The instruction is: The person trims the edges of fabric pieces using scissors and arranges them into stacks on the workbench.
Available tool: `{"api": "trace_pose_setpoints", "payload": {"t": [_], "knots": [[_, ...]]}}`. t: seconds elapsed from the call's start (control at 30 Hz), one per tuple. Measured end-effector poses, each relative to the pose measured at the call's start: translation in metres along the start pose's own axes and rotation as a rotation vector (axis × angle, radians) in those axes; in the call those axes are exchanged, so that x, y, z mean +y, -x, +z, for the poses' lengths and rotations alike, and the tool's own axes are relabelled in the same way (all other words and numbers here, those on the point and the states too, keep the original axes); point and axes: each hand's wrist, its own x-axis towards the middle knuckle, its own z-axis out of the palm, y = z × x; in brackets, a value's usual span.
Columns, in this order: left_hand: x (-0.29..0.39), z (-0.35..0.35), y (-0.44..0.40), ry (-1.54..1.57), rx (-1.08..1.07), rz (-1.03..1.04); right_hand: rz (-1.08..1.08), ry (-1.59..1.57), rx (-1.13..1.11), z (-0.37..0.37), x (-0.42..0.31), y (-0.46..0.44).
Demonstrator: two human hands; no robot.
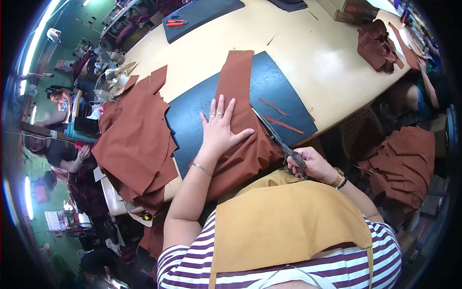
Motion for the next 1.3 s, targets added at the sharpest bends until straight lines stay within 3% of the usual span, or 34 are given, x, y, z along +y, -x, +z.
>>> {"api": "trace_pose_setpoints", "payload": {"t": [0.2, 0.87, 1.0, 1.13, 1.23, 1.3], "knots": [[0.019, 0.0, 0.01, 0.025, 0.01, -0.136, 0.009, 0.023, -0.01, 0.0, 0.001, 0.001], [0.035, 0.001, 0.022, 0.081, -0.017, -0.217, -0.071, -0.001, 0.091, 0.012, 0.009, -0.006], [-0.011, -0.006, 0.014, 0.044, -0.014, 0.017, -0.061, -0.013, 0.104, 0.005, 0.006, 0.0], [-0.095, -0.02, -0.002, 0.083, -0.007, 0.279, -0.124, -0.224, 0.21, 0.001, 0.012, 0.004], [-0.1, -0.043, -0.027, -0.035, -0.057, 0.101, -0.158, -0.237, 0.239, 0.0, 0.013, 0.001], [-0.081, -0.033, -0.051, 0.034, 0.114, 0.018, -0.157, -0.245, 0.252, 0.003, 0.011, 0.001]]}}
